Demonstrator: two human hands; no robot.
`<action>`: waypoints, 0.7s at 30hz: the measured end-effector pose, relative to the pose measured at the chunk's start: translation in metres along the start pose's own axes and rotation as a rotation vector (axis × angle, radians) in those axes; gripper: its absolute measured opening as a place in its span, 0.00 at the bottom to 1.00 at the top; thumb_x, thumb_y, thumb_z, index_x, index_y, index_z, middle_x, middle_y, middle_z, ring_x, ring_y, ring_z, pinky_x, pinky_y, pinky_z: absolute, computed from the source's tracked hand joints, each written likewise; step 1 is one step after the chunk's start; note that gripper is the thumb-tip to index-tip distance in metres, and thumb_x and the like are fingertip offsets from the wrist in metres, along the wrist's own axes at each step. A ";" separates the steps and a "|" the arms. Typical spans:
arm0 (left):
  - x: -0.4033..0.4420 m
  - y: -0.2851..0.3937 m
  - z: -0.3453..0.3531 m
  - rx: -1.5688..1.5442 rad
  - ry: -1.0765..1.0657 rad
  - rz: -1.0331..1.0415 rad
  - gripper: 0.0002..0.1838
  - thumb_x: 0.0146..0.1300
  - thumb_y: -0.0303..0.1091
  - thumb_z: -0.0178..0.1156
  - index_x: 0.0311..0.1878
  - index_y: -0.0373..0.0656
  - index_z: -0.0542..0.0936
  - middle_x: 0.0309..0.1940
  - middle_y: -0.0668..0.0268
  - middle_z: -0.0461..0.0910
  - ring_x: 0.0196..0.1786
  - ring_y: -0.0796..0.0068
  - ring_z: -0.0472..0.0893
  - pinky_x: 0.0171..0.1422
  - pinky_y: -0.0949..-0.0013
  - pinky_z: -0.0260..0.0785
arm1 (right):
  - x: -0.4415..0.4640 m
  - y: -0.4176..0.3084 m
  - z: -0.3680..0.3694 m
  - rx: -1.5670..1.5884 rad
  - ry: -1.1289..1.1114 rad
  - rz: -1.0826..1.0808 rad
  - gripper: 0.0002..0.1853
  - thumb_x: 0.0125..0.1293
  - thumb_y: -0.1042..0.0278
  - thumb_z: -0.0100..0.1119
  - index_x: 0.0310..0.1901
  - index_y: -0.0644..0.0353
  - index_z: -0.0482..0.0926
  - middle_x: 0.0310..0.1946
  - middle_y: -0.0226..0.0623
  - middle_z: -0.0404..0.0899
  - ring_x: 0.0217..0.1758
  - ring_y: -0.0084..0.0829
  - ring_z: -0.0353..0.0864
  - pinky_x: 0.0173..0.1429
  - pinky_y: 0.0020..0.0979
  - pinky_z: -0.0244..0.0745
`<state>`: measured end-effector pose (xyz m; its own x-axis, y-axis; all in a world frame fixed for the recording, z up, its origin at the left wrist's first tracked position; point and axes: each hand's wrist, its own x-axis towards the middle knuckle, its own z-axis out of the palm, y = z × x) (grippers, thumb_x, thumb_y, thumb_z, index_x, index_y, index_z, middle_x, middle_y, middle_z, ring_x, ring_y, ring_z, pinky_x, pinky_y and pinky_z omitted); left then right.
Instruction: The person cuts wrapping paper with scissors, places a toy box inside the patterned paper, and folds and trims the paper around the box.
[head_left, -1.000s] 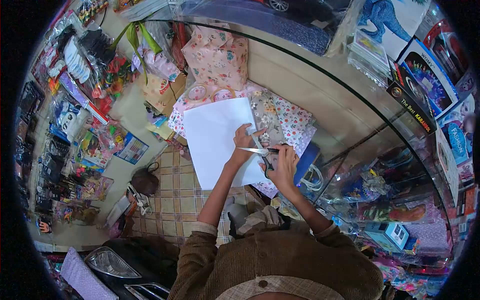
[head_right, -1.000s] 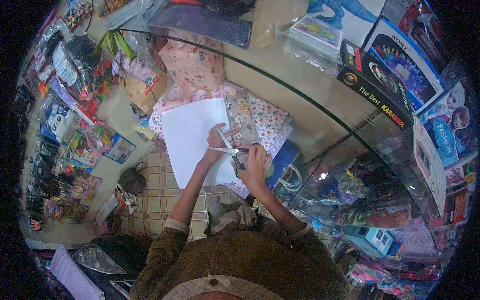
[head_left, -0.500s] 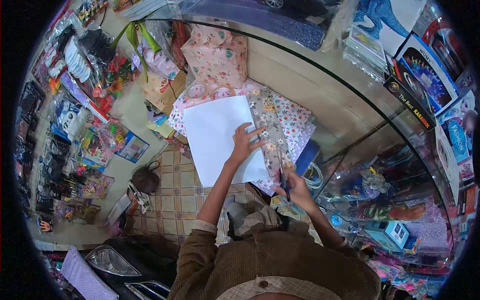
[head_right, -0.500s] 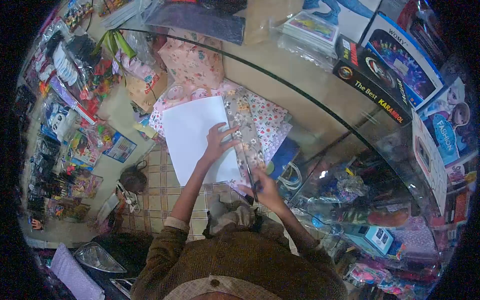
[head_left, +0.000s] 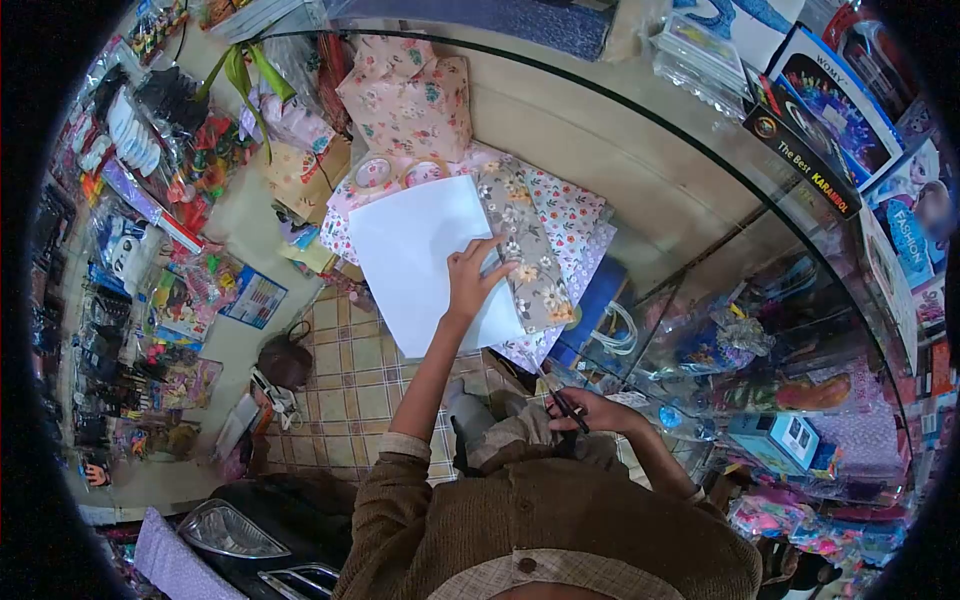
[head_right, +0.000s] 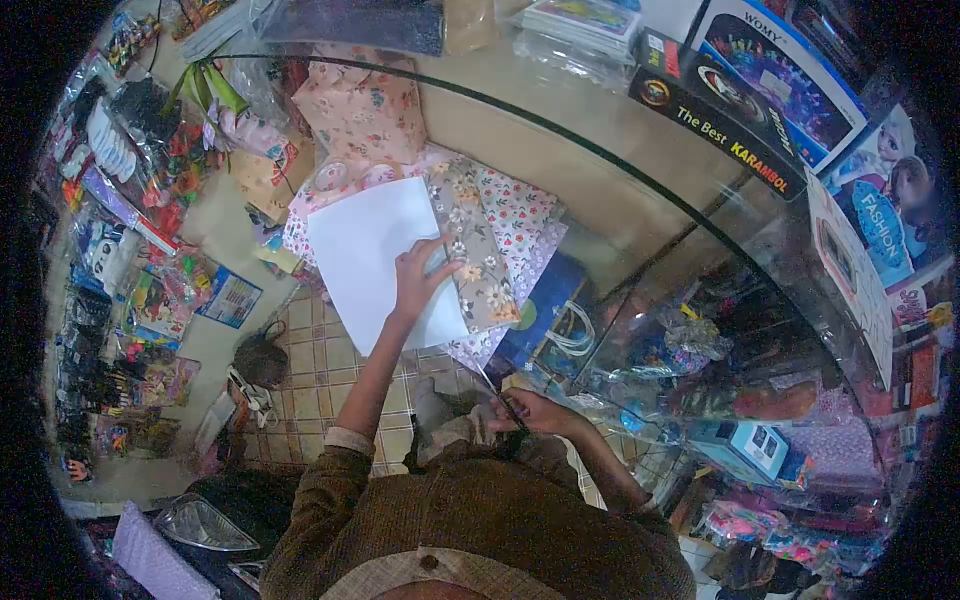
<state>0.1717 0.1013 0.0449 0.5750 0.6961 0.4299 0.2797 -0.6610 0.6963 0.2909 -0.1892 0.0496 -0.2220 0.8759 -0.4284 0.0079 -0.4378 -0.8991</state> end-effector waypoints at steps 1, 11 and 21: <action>-0.001 0.000 0.000 0.023 -0.028 -0.009 0.27 0.55 0.50 0.65 0.57 0.52 0.78 0.50 0.66 0.78 0.54 0.70 0.75 0.57 0.60 0.53 | -0.001 0.002 0.000 -0.012 -0.016 0.015 0.29 0.60 0.59 0.68 0.57 0.64 0.68 0.45 0.31 0.74 0.51 0.22 0.72 0.59 0.27 0.66; -0.011 0.002 -0.018 0.113 -0.234 0.110 0.32 0.59 0.40 0.59 0.68 0.51 0.67 0.63 0.59 0.69 0.65 0.61 0.68 0.66 0.53 0.57 | 0.001 0.007 0.002 0.031 -0.090 -0.106 0.34 0.68 0.54 0.57 0.69 0.61 0.56 0.58 0.36 0.68 0.60 0.27 0.68 0.65 0.31 0.62; -0.007 -0.002 -0.030 0.129 -0.359 0.158 0.46 0.45 0.44 0.66 0.71 0.51 0.60 0.67 0.58 0.64 0.66 0.57 0.66 0.69 0.54 0.56 | -0.002 0.019 0.009 -0.007 -0.002 -0.042 0.27 0.70 0.57 0.54 0.66 0.61 0.62 0.51 0.34 0.74 0.54 0.24 0.72 0.61 0.29 0.65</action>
<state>0.1441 0.1058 0.0578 0.8442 0.4559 0.2819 0.2472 -0.7978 0.5500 0.2823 -0.2014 0.0346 -0.2243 0.8931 -0.3900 0.0052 -0.3991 -0.9169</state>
